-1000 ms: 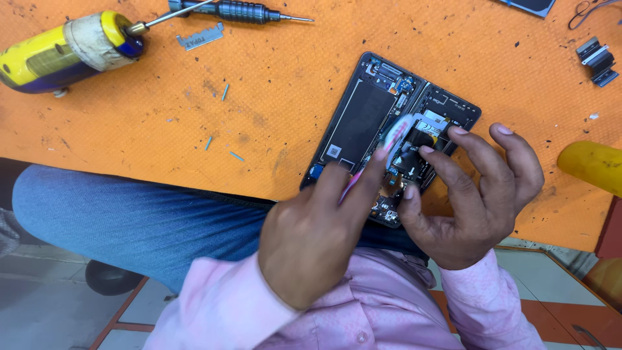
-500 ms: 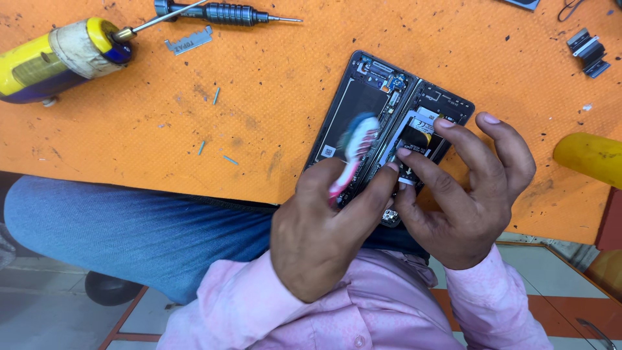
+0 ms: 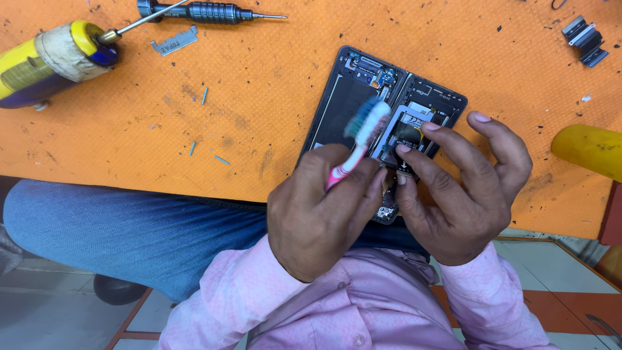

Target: The person cleans the internal components of a disassembled mobile phone using a toothbrush and a screwdriver.

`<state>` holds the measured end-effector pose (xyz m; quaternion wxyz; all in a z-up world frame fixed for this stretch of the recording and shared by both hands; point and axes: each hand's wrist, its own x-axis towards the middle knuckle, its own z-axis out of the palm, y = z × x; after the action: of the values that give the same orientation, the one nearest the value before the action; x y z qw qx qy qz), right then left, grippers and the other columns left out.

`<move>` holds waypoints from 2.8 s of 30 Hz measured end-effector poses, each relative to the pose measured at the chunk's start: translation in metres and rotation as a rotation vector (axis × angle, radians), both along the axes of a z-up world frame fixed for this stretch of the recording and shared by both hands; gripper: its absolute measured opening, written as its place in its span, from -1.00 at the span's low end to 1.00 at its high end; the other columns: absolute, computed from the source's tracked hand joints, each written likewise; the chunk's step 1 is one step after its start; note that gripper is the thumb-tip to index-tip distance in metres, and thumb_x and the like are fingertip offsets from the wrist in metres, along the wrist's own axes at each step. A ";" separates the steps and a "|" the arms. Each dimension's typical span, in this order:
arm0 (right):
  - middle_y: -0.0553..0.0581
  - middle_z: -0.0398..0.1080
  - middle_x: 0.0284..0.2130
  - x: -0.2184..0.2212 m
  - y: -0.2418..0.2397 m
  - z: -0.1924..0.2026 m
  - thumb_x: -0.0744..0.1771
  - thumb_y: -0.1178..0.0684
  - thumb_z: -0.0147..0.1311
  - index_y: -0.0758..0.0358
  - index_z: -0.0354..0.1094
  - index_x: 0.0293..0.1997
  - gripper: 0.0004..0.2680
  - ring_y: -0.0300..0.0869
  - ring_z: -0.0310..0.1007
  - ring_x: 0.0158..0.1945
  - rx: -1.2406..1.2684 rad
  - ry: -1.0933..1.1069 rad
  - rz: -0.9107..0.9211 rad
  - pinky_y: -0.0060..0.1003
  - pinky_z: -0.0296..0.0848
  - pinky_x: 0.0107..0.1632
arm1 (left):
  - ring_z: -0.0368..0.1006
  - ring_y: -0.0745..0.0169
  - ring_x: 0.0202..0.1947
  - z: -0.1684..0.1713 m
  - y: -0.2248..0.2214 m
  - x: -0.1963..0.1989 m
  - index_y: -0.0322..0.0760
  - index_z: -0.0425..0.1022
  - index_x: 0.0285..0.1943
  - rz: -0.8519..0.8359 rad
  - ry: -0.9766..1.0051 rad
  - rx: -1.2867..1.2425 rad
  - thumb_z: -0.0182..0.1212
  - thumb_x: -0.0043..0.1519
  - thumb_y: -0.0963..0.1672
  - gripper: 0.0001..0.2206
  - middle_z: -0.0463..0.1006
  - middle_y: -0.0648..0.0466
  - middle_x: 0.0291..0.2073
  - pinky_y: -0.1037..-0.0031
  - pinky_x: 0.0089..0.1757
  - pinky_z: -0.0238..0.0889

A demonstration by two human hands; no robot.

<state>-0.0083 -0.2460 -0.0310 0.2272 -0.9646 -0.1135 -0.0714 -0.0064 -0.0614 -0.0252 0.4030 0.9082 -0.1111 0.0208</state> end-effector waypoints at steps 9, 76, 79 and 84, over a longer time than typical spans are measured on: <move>0.04 0.50 -0.01 0.002 0.000 0.000 0.25 0.13 0.33 0.15 0.63 -0.13 -0.85 0.11 0.21 0.23 -0.049 -0.042 0.031 0.12 0.21 0.23 | 0.54 0.13 -0.23 0.009 0.005 0.022 -0.18 0.61 0.05 0.033 0.060 -0.036 0.47 0.29 -0.12 -0.79 0.45 -0.01 -0.05 0.38 -0.28 0.43; 0.14 0.45 0.15 0.026 0.001 -0.010 0.30 0.27 0.39 0.33 0.56 -0.22 -0.92 0.05 0.09 0.43 0.193 0.104 0.039 -0.11 0.15 0.44 | 0.51 0.22 -0.38 -0.020 0.003 0.027 -0.23 0.57 -0.07 -0.077 -0.113 0.046 0.41 0.32 -0.13 -0.86 0.43 0.10 -0.11 0.38 -0.36 0.37; 0.16 0.44 0.15 0.026 0.001 -0.011 0.29 0.26 0.39 0.33 0.57 -0.21 -0.91 0.05 0.09 0.43 0.200 0.095 0.037 -0.10 0.13 0.45 | 0.52 0.22 -0.31 -0.019 0.003 0.029 -0.26 0.55 -0.10 -0.095 -0.137 0.021 0.38 0.28 -0.14 -0.88 0.43 0.10 -0.14 0.38 -0.33 0.38; 0.15 0.46 0.15 0.028 0.003 -0.010 0.29 0.27 0.37 0.30 0.58 -0.15 -0.89 0.03 0.11 0.43 0.231 0.126 0.011 -0.12 0.10 0.47 | 0.52 0.19 -0.28 -0.015 0.004 0.032 -0.28 0.58 -0.10 -0.133 -0.205 0.008 0.40 0.21 -0.15 -0.84 0.43 0.07 -0.16 0.35 -0.34 0.37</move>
<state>0.0202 -0.2425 -0.0405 0.3439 -0.9339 -0.0954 -0.0218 0.0252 -0.0575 -0.0399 0.3865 0.8935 -0.2116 0.0864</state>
